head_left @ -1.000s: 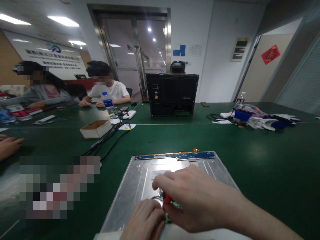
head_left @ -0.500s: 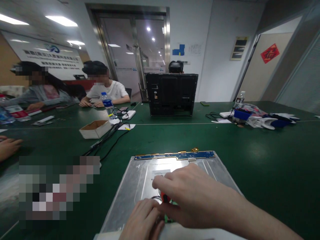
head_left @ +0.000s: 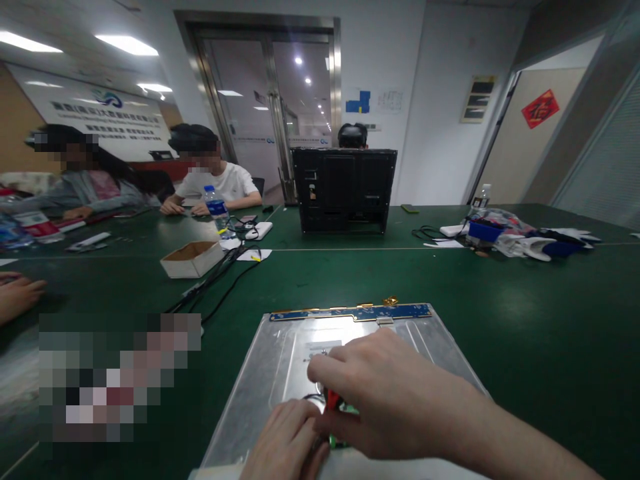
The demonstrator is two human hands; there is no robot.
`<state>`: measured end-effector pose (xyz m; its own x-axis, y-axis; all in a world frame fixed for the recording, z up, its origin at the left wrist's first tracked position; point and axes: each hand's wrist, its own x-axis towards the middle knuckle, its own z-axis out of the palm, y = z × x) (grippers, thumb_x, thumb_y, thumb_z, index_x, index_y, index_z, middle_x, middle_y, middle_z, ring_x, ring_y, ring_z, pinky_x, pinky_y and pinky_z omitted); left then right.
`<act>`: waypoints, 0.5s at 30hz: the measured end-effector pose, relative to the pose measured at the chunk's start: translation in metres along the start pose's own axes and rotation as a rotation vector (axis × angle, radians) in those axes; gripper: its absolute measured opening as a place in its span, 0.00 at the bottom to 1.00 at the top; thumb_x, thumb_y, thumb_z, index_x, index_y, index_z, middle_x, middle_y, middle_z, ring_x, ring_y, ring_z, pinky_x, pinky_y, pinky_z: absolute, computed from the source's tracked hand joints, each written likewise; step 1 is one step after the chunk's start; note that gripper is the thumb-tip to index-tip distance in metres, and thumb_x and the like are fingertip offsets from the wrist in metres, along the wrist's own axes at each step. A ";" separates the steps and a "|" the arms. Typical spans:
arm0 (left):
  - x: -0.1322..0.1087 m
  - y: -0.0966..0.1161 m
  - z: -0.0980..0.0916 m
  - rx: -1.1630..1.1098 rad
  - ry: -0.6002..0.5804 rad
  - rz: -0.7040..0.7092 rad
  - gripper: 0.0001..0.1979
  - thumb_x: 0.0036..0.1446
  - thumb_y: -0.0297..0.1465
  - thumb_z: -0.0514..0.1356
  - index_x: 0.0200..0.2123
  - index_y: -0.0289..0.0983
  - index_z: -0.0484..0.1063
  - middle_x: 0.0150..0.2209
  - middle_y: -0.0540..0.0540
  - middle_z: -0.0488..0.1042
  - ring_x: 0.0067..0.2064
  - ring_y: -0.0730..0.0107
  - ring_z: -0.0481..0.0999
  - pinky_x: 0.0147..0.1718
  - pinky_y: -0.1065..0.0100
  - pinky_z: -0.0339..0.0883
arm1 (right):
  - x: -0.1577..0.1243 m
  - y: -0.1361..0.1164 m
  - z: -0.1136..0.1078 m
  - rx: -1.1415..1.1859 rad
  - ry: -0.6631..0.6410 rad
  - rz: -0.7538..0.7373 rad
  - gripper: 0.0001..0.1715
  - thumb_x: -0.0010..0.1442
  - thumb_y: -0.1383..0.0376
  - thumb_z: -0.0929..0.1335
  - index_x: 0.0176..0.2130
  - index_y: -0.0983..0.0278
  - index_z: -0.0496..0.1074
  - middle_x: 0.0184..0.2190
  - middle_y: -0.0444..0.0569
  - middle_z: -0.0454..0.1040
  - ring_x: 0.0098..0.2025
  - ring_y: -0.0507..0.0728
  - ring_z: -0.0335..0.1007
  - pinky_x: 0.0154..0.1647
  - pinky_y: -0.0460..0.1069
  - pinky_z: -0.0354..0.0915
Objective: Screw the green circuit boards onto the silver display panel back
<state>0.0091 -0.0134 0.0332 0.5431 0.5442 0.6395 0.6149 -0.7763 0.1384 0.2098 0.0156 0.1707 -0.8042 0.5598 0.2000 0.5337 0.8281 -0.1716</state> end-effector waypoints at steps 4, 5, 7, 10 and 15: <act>0.000 -0.002 0.003 -0.016 -0.038 -0.011 0.04 0.62 0.28 0.54 0.38 0.41 0.67 0.33 0.47 0.75 0.35 0.66 0.78 0.31 0.70 0.74 | -0.002 0.001 -0.003 0.011 -0.021 -0.025 0.06 0.58 0.64 0.66 0.38 0.63 0.66 0.31 0.45 0.75 0.26 0.52 0.66 0.21 0.48 0.44; 0.000 -0.002 0.003 -0.021 -0.042 -0.012 0.03 0.62 0.28 0.54 0.38 0.41 0.67 0.33 0.47 0.74 0.35 0.66 0.78 0.31 0.70 0.74 | -0.002 0.001 -0.002 0.005 -0.023 -0.024 0.06 0.58 0.65 0.66 0.38 0.63 0.66 0.31 0.45 0.75 0.26 0.52 0.66 0.21 0.48 0.44; -0.001 -0.002 0.003 -0.038 -0.053 -0.015 0.04 0.60 0.27 0.55 0.37 0.40 0.66 0.33 0.47 0.74 0.34 0.66 0.77 0.31 0.70 0.74 | -0.001 0.001 -0.001 -0.010 -0.019 -0.014 0.06 0.59 0.64 0.66 0.39 0.63 0.66 0.31 0.45 0.76 0.26 0.52 0.65 0.21 0.49 0.43; -0.003 -0.002 0.003 -0.067 -0.071 -0.032 0.06 0.58 0.24 0.55 0.37 0.41 0.67 0.33 0.48 0.75 0.33 0.67 0.77 0.30 0.70 0.73 | 0.001 0.001 0.001 -0.033 -0.002 -0.008 0.07 0.62 0.62 0.65 0.39 0.63 0.66 0.30 0.45 0.76 0.25 0.52 0.64 0.20 0.49 0.41; -0.006 -0.001 0.004 -0.096 -0.064 -0.063 0.09 0.56 0.23 0.55 0.39 0.41 0.68 0.35 0.48 0.75 0.35 0.67 0.77 0.32 0.69 0.72 | 0.001 0.001 0.001 -0.041 0.000 0.007 0.09 0.64 0.58 0.66 0.38 0.62 0.67 0.29 0.44 0.76 0.24 0.51 0.65 0.20 0.49 0.41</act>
<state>0.0074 -0.0151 0.0260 0.5420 0.6099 0.5781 0.5933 -0.7649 0.2508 0.2094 0.0167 0.1702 -0.8005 0.5653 0.1991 0.5493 0.8249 -0.1334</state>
